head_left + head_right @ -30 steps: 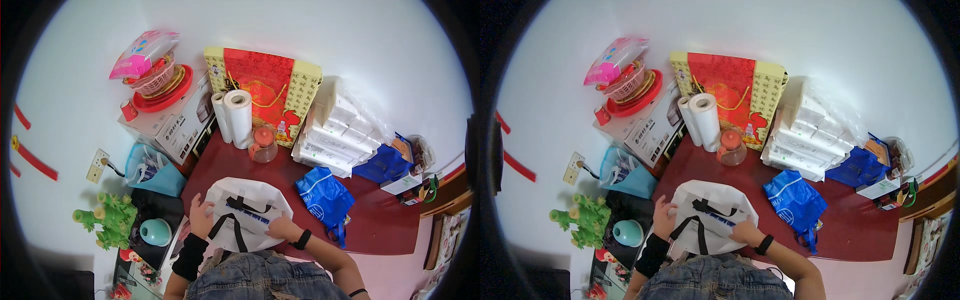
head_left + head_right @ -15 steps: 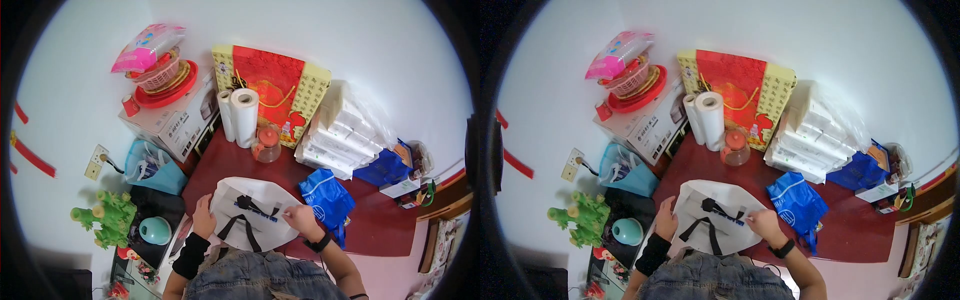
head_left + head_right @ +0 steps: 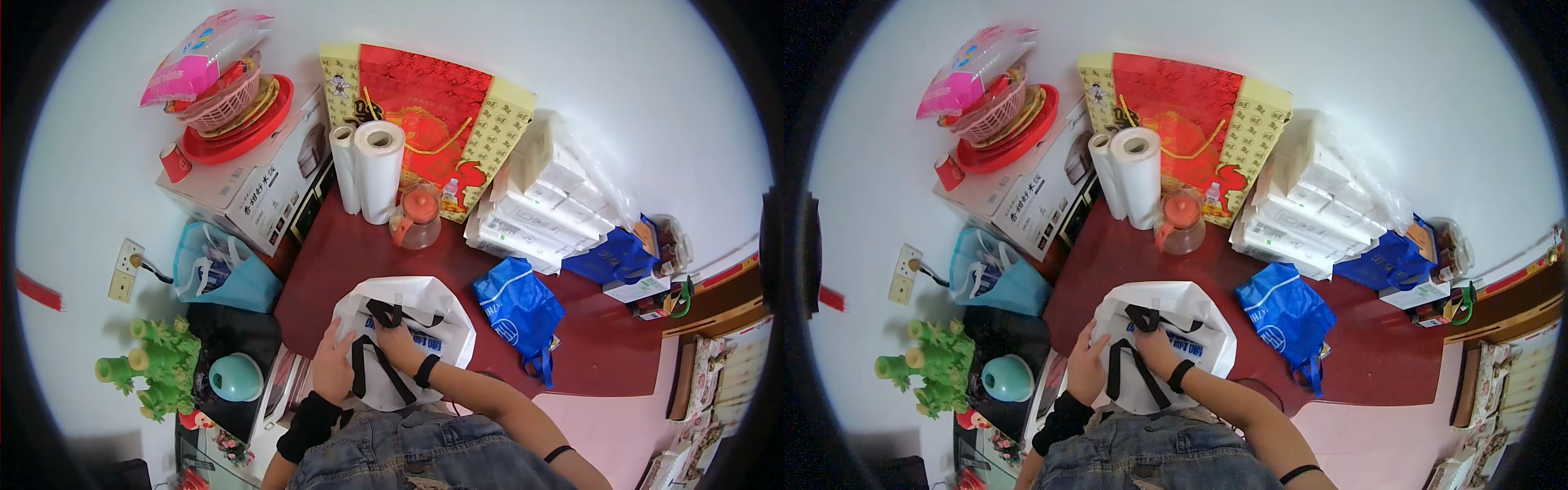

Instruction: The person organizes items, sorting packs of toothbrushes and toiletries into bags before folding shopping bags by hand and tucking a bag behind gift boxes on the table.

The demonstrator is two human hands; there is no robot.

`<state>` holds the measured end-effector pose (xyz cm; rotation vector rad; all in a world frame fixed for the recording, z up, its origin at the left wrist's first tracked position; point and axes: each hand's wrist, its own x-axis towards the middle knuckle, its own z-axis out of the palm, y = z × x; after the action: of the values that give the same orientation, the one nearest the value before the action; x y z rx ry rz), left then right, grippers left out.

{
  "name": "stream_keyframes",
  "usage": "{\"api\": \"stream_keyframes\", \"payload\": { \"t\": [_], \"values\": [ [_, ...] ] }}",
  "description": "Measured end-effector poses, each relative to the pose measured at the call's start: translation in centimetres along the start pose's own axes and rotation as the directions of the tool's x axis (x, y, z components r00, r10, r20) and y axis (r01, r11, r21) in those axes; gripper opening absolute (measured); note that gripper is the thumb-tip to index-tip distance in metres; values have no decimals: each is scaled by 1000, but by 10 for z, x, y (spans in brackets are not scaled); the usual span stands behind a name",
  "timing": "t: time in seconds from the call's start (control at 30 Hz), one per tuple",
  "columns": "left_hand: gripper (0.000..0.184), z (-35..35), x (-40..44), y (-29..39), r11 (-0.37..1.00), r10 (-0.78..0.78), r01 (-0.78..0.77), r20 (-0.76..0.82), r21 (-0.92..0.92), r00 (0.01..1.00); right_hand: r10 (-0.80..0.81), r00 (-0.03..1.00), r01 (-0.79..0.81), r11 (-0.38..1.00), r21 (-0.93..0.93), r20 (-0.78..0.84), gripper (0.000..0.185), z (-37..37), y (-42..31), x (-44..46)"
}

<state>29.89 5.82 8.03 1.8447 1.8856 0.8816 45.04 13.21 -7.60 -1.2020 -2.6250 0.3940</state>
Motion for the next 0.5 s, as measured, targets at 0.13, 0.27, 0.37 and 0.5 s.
{"api": "stream_keyframes", "payload": {
  "t": [0.13, 0.27, 0.37, 0.5],
  "values": [
    [52, -1, -3, 0, 1000, 16, -17, 69, 23, 997, -74, 986, 38, 973, -226, -151, 39, -19, -5, 13],
    [52, -3, -2, -1, 999, 38, -38, 107, 2, 994, 66, 979, -104, 976, -191, -195, 45, -2, -4, 12],
    [52, -2, 0, -2, 998, 63, -60, 135, -23, 989, 183, 977, -203, 955, -217, -111, 53, 12, 1, 11],
    [59, 7, -1, -6, 996, 70, -77, 152, 38, 986, 267, 931, -283, 959, 30, 248, 63, -11, 11, 10]
  ]
}}
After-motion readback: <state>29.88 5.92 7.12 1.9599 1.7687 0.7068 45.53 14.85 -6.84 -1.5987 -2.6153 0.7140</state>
